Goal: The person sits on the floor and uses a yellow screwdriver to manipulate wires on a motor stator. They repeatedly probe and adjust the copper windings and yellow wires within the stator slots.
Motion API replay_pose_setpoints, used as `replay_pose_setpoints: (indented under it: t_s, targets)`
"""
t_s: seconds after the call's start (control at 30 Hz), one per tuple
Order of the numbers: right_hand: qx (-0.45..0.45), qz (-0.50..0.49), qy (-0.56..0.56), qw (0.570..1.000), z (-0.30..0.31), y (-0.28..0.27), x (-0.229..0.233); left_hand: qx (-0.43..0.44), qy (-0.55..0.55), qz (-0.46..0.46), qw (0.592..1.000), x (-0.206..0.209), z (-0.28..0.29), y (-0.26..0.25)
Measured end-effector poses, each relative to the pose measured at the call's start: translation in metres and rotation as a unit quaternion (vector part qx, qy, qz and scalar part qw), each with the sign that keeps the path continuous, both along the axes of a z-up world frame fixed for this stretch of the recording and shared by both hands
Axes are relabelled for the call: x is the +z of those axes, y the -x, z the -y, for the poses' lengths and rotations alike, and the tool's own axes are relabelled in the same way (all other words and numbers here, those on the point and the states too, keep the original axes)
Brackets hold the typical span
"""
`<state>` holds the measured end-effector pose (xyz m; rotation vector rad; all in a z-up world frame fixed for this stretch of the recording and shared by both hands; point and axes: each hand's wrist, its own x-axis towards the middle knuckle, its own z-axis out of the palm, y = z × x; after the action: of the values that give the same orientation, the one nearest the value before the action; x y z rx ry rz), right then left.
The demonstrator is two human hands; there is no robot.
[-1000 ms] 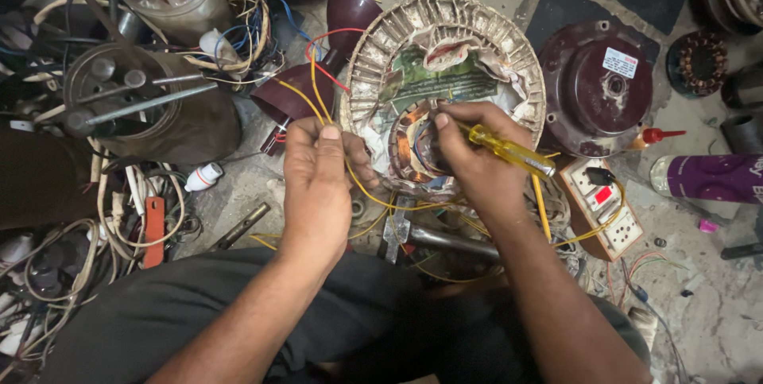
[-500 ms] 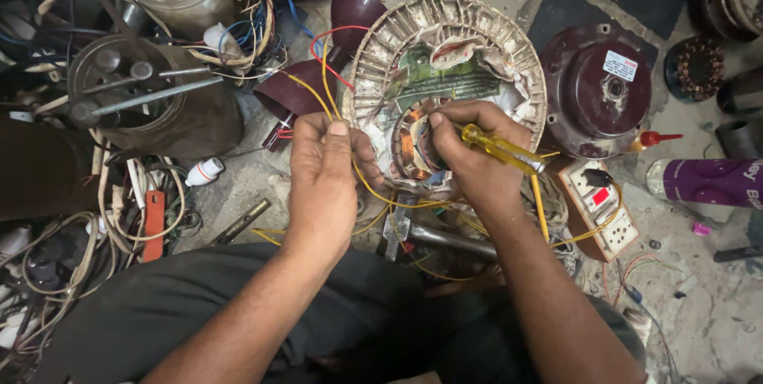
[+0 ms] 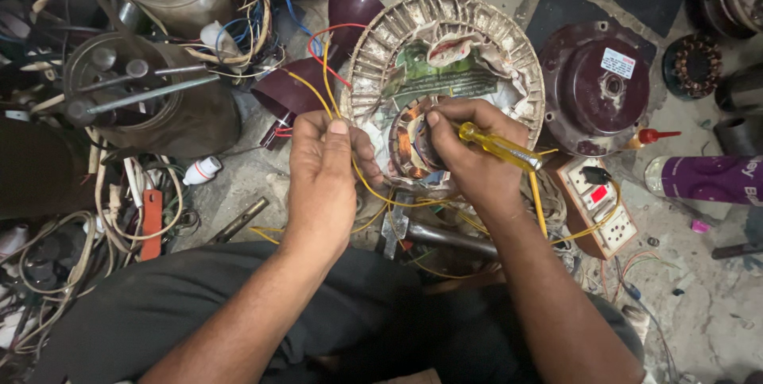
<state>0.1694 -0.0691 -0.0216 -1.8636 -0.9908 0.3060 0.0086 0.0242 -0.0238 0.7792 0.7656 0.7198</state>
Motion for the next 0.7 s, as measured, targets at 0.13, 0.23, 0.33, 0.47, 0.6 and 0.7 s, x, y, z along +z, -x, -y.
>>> replay_pose_setpoints:
  t_s: [0.13, 0.23, 0.33, 0.47, 0.6, 0.7]
  targets:
    - [-0.004, 0.032, 0.024, 0.999, 0.0007, 0.0002, 0.0029, 0.006, 0.004, 0.0, 1.0, 0.0, 0.0003, -0.0004]
    - [-0.02, 0.011, 0.04, 0.999, 0.0002, 0.0011, 0.0031, 0.007, 0.001, 0.008, 1.0, -0.0018, 0.0006, -0.001]
    - [-0.015, -0.019, 0.002, 1.0, -0.0004, 0.0024, 0.0016, 0.006, -0.004, 0.015, 1.0, -0.003, 0.001, 0.0001]
    - [-0.012, 0.009, 0.018, 1.0, 0.0006, 0.0015, 0.0033, 0.006, -0.005, 0.018, 1.0, -0.0025, 0.0009, 0.0009]
    - [0.002, 0.007, 0.029, 1.0, 0.0014, 0.001, 0.0043, 0.004, 0.002, 0.007, 1.0, -0.0022, 0.001, 0.0002]
    - [0.011, 0.004, 0.029, 1.0, 0.0026, 0.0002, 0.0046, 0.004, 0.001, 0.024, 1.0, -0.0022, 0.0012, 0.0001]
